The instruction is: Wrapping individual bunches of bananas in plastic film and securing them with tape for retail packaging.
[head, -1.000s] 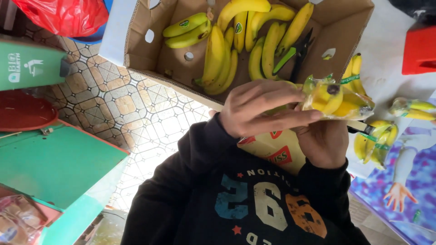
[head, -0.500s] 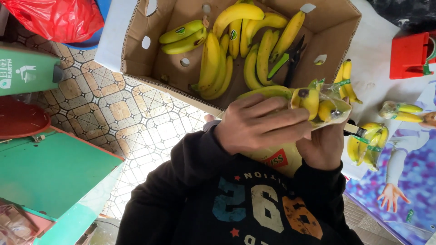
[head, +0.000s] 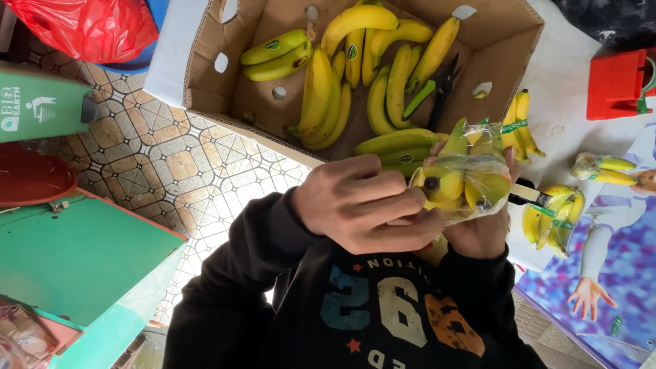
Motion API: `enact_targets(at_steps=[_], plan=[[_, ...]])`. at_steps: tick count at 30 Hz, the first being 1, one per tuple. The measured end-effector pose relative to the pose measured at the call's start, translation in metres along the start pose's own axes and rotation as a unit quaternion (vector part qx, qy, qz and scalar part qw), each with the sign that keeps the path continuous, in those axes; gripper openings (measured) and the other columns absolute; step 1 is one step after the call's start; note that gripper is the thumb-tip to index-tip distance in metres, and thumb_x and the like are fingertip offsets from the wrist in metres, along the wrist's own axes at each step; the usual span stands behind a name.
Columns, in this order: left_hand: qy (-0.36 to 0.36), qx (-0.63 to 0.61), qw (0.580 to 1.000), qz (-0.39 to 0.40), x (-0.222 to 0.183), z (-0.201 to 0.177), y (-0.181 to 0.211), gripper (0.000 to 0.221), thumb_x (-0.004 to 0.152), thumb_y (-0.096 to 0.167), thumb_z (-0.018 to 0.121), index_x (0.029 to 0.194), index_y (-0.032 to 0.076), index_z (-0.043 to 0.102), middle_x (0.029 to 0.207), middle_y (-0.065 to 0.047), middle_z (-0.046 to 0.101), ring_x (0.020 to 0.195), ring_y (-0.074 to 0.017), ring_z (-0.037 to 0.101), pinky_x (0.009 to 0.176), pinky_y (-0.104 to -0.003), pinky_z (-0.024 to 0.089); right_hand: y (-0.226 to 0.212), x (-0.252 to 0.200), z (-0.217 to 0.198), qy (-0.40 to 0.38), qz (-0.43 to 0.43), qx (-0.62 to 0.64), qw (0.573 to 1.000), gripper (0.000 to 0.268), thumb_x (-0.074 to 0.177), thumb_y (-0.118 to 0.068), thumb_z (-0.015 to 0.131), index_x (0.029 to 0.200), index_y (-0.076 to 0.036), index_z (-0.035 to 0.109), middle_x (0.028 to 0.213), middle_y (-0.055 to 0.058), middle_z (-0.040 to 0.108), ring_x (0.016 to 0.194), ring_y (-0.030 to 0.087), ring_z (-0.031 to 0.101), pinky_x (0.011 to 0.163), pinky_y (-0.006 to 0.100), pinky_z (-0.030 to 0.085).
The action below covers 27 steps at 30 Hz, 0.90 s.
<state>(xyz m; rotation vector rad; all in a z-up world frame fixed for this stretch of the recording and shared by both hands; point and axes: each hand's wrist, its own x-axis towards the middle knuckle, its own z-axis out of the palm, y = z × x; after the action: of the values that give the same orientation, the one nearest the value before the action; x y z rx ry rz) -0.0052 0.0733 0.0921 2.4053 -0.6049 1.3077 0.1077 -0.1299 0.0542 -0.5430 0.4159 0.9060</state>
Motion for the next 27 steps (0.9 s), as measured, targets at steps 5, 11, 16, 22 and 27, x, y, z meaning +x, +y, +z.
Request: enact_targets(at_steps=[5,11,16,22,27], plan=[[-0.008,0.024,1.000,0.007,0.005,-0.014,0.004,0.004,0.105,0.024,0.069,0.104,0.022,0.071,0.092,0.007,0.075,0.068,-0.0045,0.055,0.054,-0.019,0.039,0.002,0.009,-0.003,-0.043,-0.031,-0.073,0.996,0.057,0.095,-0.053,0.059,0.123,-0.004,0.058,0.117,0.020,0.062,0.098,0.032,0.064,0.087,0.041,0.053],[0.032,0.060,0.997,0.039,0.011,-0.030,0.011,0.004,0.103,0.019,0.074,0.100,0.022,0.074,0.089,0.009,0.075,0.069,-0.0006,0.055,0.060,-0.020,0.034,0.007,0.008,-0.010,-0.069,-0.023,-0.038,0.997,0.075,0.088,-0.056,0.067,0.132,0.003,0.056,0.123,0.018,0.064,0.103,0.032,0.068,0.069,0.051,0.062],[0.069,-0.014,0.997,0.033,0.001,-0.019,0.029,0.012,0.102,0.008,0.071,0.110,0.016,0.075,0.109,0.000,0.065,0.081,-0.0064,0.065,0.069,-0.021,0.053,0.004,0.009,-0.012,-0.106,-0.006,-0.087,0.991,0.077,0.090,-0.057,0.066,0.136,0.005,0.056,0.128,0.018,0.065,0.104,0.030,0.070,0.070,0.051,0.064],[0.113,-0.359,0.891,-0.253,-0.019,0.000,0.045,0.041,0.097,0.038,0.078,0.128,0.013,0.066,0.124,-0.008,0.064,0.098,-0.0211,0.071,0.088,-0.039,0.066,0.003,0.011,-0.005,-0.094,-0.051,-0.099,0.989,0.077,0.090,-0.058,0.065,0.137,0.002,0.057,0.127,0.018,0.065,0.101,0.031,0.069,0.070,0.051,0.063],[0.012,-0.523,0.793,-0.312,-0.026,-0.006,0.029,0.030,0.103,0.023,0.075,0.130,0.017,0.063,0.123,-0.004,0.066,0.114,-0.0166,0.070,0.107,-0.033,0.064,0.003,0.012,-0.001,-0.085,-0.079,-0.112,0.987,0.076,0.089,-0.059,0.065,0.138,-0.001,0.058,0.126,0.018,0.065,0.098,0.031,0.068,0.070,0.051,0.062]])
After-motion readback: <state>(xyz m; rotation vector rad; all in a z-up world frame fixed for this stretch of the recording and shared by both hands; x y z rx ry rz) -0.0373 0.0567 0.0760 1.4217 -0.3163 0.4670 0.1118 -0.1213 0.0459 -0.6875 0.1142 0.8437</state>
